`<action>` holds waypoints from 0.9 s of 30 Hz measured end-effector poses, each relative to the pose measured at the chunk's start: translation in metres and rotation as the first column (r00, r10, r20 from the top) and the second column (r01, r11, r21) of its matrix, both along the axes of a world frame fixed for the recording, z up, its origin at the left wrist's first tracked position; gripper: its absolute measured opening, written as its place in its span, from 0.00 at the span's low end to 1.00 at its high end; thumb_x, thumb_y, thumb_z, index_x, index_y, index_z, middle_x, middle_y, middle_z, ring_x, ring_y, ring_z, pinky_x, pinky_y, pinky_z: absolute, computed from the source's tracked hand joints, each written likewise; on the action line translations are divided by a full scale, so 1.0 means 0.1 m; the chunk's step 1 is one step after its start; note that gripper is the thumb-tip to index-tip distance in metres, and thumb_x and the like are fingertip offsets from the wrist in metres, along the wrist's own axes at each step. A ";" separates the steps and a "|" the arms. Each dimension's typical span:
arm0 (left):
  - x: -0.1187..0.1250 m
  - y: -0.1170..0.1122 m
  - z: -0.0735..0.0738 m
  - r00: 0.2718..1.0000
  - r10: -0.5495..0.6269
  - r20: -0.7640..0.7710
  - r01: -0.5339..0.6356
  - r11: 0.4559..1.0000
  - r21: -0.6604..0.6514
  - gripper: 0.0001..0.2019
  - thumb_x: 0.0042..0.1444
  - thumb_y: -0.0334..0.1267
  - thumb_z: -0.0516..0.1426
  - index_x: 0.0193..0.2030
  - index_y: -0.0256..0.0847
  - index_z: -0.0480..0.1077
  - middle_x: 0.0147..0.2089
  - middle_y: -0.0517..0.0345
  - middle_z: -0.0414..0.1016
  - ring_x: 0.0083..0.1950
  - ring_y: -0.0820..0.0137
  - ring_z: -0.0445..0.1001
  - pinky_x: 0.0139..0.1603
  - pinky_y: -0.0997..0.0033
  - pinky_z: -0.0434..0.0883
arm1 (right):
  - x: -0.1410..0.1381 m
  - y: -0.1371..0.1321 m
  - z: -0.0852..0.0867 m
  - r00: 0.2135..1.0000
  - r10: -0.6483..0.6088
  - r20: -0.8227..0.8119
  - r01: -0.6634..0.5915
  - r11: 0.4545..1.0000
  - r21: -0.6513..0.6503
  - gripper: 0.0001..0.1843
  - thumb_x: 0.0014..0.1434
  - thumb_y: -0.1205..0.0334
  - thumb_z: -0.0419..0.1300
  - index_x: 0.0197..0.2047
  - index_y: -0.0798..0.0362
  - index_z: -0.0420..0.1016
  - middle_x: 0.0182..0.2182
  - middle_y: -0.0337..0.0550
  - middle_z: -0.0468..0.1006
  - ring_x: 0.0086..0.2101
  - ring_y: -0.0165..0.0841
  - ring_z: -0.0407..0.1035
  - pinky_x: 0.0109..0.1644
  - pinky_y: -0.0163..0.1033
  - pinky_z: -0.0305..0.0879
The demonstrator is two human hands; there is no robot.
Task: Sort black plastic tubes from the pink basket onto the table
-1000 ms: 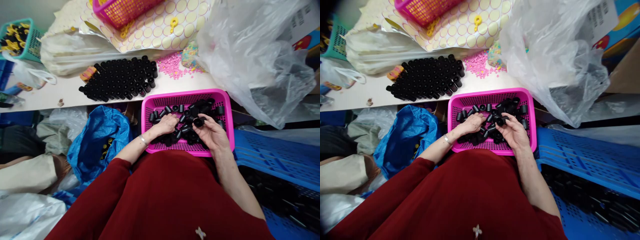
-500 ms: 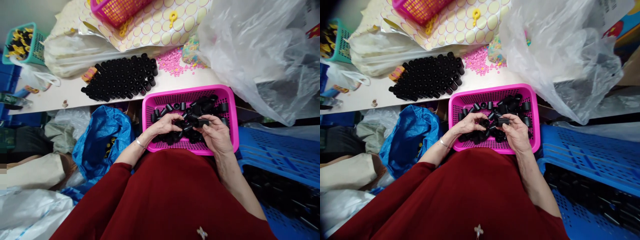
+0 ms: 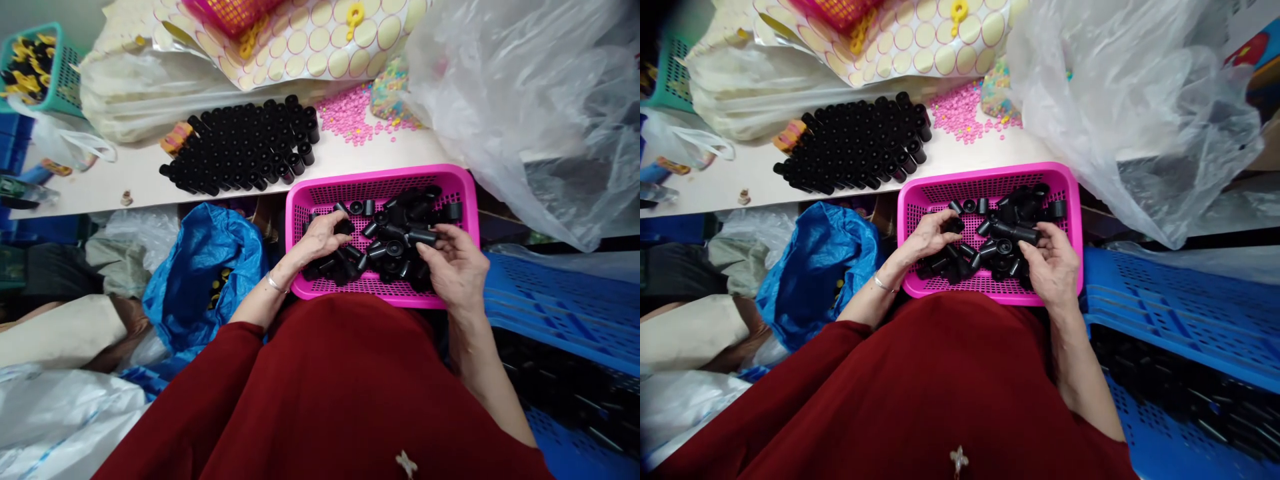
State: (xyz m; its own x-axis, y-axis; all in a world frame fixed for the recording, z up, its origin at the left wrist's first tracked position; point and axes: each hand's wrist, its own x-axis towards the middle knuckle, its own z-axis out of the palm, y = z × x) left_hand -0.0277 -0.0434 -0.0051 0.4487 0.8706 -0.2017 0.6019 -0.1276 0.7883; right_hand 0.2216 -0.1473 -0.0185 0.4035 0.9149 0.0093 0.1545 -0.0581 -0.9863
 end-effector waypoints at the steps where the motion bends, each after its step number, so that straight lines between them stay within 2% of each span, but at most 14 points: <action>1: -0.02 -0.01 0.00 1.000 -0.014 -0.012 0.014 1.000 0.007 0.16 0.52 0.33 0.64 0.49 0.39 0.74 0.41 0.56 0.79 0.43 0.63 0.77 0.48 0.61 0.74 | 0.03 -0.01 -0.01 0.999 0.005 0.045 -0.005 1.000 0.001 0.26 0.51 0.52 0.72 0.53 0.42 0.72 0.45 0.42 0.77 0.37 0.36 0.76 0.41 0.46 0.80; 3: -0.05 -0.04 -0.01 0.999 -0.034 -0.031 0.034 0.999 0.005 0.16 0.53 0.34 0.64 0.50 0.39 0.74 0.42 0.54 0.79 0.44 0.62 0.77 0.48 0.61 0.74 | 0.09 -0.06 0.01 0.985 0.011 0.174 -0.012 1.000 0.000 0.25 0.53 0.52 0.70 0.53 0.41 0.71 0.51 0.45 0.74 0.40 0.39 0.75 0.41 0.49 0.79; 5: -0.07 -0.08 -0.03 0.997 -0.048 -0.068 0.048 0.999 0.003 0.16 0.54 0.33 0.63 0.50 0.38 0.74 0.43 0.53 0.80 0.43 0.62 0.77 0.47 0.61 0.74 | 0.14 -0.13 0.07 0.931 0.058 0.359 -0.048 0.998 -0.035 0.18 0.57 0.51 0.67 0.50 0.43 0.73 0.50 0.47 0.74 0.40 0.42 0.75 0.41 0.51 0.78; 7: -0.08 -0.11 -0.05 0.992 -0.062 -0.108 0.064 0.998 0.019 0.15 0.54 0.33 0.63 0.49 0.39 0.74 0.45 0.52 0.80 0.44 0.61 0.78 0.48 0.61 0.74 | 0.17 -0.23 0.14 0.826 0.164 0.539 -0.126 0.986 -0.106 0.13 0.61 0.50 0.63 0.47 0.45 0.75 0.47 0.50 0.75 0.42 0.45 0.74 0.44 0.55 0.77; 9: -0.08 -0.12 -0.06 0.984 -0.075 -0.161 0.085 0.995 0.056 0.14 0.54 0.32 0.62 0.48 0.39 0.74 0.45 0.52 0.79 0.46 0.60 0.78 0.50 0.60 0.74 | 0.16 -0.33 0.20 0.688 0.300 0.661 -0.231 0.954 -0.193 0.15 0.63 0.49 0.61 0.48 0.47 0.76 0.48 0.53 0.76 0.45 0.50 0.72 0.48 0.58 0.75; 11: -0.05 -0.14 -0.06 0.970 -0.078 -0.230 0.105 0.989 0.105 0.12 0.55 0.32 0.62 0.46 0.40 0.74 0.44 0.52 0.78 0.47 0.59 0.77 0.51 0.59 0.74 | 0.12 -0.40 0.22 0.540 0.413 0.734 -0.308 0.908 -0.284 0.17 0.62 0.50 0.61 0.50 0.50 0.77 0.51 0.56 0.76 0.49 0.54 0.70 0.50 0.61 0.73; 13: -0.01 -0.15 -0.04 0.949 -0.077 -0.304 0.127 0.981 0.146 0.09 0.56 0.32 0.61 0.44 0.40 0.73 0.43 0.52 0.77 0.46 0.59 0.77 0.50 0.59 0.74 | 0.06 -0.43 0.21 0.417 0.480 0.772 -0.326 0.872 -0.366 0.20 0.60 0.53 0.62 0.53 0.52 0.76 0.54 0.58 0.75 0.51 0.57 0.68 0.49 0.62 0.73; 15: 0.03 -0.16 -0.02 0.926 -0.085 -0.368 0.153 0.975 0.161 0.07 0.57 0.32 0.60 0.43 0.40 0.72 0.42 0.50 0.76 0.46 0.59 0.76 0.49 0.59 0.74 | 0.01 -0.38 0.15 0.347 0.511 0.787 -0.312 0.854 -0.417 0.23 0.58 0.58 0.62 0.56 0.52 0.74 0.58 0.60 0.72 0.53 0.59 0.66 0.46 0.61 0.74; 16: 0.05 -0.17 -0.01 0.915 -0.089 -0.394 0.163 0.973 0.160 0.07 0.57 0.31 0.59 0.43 0.39 0.72 0.42 0.50 0.76 0.46 0.58 0.76 0.49 0.59 0.73 | -0.01 -0.34 0.12 0.337 0.522 0.784 -0.307 0.848 -0.432 0.24 0.57 0.60 0.61 0.58 0.52 0.73 0.60 0.61 0.70 0.54 0.59 0.66 0.44 0.60 0.74; 19: 0.08 -0.19 -0.03 0.901 -0.076 -0.427 0.166 0.970 0.177 0.06 0.57 0.29 0.59 0.42 0.39 0.71 0.43 0.48 0.76 0.47 0.57 0.75 0.50 0.58 0.73 | -0.05 -0.10 0.01 0.402 0.533 0.744 -0.327 0.843 -0.427 0.24 0.56 0.65 0.60 0.57 0.53 0.73 0.64 0.62 0.66 0.55 0.57 0.66 0.43 0.56 0.75; 22: 0.05 -0.20 -0.07 0.907 -0.042 -0.419 0.146 0.965 0.218 0.06 0.57 0.30 0.60 0.41 0.40 0.71 0.42 0.50 0.76 0.45 0.58 0.75 0.50 0.58 0.73 | -0.09 0.24 -0.05 0.532 0.506 0.680 -0.390 0.858 -0.333 0.19 0.57 0.65 0.59 0.53 0.53 0.74 0.64 0.59 0.65 0.58 0.53 0.66 0.56 0.57 0.72; 24: 0.02 -0.19 -0.11 0.914 -0.012 -0.406 0.123 0.961 0.246 0.06 0.56 0.30 0.61 0.40 0.40 0.72 0.41 0.51 0.76 0.45 0.59 0.75 0.49 0.59 0.73 | -0.12 0.46 -0.05 0.620 0.474 0.625 -0.406 0.876 -0.261 0.16 0.59 0.60 0.62 0.51 0.52 0.75 0.63 0.56 0.66 0.59 0.51 0.66 0.62 0.57 0.68; 27: -0.02 -0.18 -0.14 0.927 0.030 -0.373 0.077 0.960 0.270 0.07 0.55 0.32 0.63 0.41 0.41 0.72 0.41 0.52 0.77 0.45 0.59 0.75 0.48 0.59 0.74 | -0.13 0.68 -0.04 0.787 0.377 0.488 -0.370 0.922 -0.114 0.16 0.57 0.48 0.67 0.45 0.48 0.76 0.53 0.50 0.74 0.55 0.47 0.70 0.60 0.55 0.69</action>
State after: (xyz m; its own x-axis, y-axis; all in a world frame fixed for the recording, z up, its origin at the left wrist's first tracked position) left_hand -0.0297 -0.0613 -0.0194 0.4096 0.9055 -0.1112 0.8369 -0.3244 0.4409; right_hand 0.2082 -0.0789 -0.0230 -0.0257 0.9946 0.1002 0.6291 0.0940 -0.7716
